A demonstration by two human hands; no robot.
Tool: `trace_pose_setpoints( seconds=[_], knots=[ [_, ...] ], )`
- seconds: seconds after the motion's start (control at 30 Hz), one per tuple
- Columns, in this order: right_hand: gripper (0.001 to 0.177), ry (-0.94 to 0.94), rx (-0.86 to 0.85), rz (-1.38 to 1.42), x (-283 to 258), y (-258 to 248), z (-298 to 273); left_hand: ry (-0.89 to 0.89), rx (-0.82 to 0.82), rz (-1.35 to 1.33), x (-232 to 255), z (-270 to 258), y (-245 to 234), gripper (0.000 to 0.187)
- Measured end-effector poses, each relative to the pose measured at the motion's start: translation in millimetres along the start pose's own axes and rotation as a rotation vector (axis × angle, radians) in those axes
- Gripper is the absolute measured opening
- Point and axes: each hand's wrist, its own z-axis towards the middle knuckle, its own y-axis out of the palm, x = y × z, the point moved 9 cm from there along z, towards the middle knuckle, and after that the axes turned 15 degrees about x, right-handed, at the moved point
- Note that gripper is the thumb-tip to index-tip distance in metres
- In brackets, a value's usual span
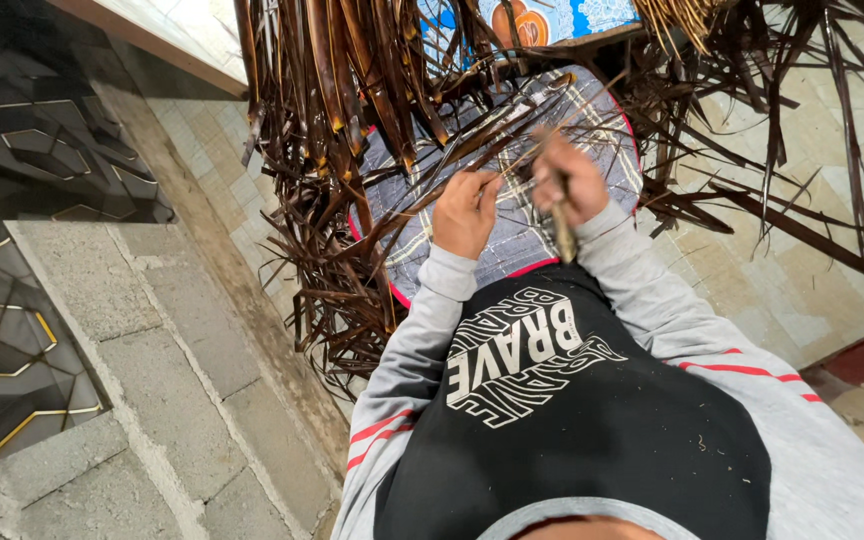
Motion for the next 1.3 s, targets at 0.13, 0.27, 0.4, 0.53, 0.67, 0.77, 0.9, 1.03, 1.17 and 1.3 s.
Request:
trace_pose_setpoints(
  seconds=[0.13,0.27,0.4,0.53,0.67,0.77,0.9,1.03,1.17,1.3],
  knots=[
    [0.040,-0.044,-0.096,0.042,-18.6,16.7,-13.4,0.042,-0.019,0.064,-17.4,-26.5,18.0,0.008],
    [0.044,0.059,-0.090,-0.116,14.4,26.9,-27.9,0.040,-0.017,0.208,-33.4,-44.4,30.2,0.018],
    [0.043,0.170,-0.145,-0.187,39.4,15.2,-30.4,-0.067,-0.048,0.124,-22.9,-30.1,19.5,0.017],
    [0.044,0.209,-0.180,-0.190,41.9,17.3,-32.2,-0.252,-0.139,0.025,-23.0,-22.7,11.8,0.020],
    [0.043,0.220,-0.189,-0.160,45.8,13.0,-26.6,-0.474,-0.203,-0.046,-38.1,-26.4,13.3,0.018],
    [0.043,0.184,-0.175,-0.118,42.6,4.6,-15.1,-0.479,-0.234,-0.053,-45.8,-32.4,14.8,0.014],
    [0.045,0.102,-0.159,-0.026,18.4,-10.3,4.0,-0.482,-0.275,-0.029,-53.9,-40.1,8.7,0.012],
    [0.043,0.092,-0.156,-0.010,17.9,7.6,-9.7,-0.455,-0.237,0.024,-46.5,-36.0,4.7,0.009],
    [0.049,0.165,-0.115,-0.220,40.6,28.5,-32.5,-0.328,-0.119,0.051,-44.5,-30.2,5.0,0.006],
    [0.045,0.222,-0.083,-0.275,50.2,28.4,-34.2,-0.261,-0.069,0.061,-44.9,-30.8,2.7,0.006]
  ],
)
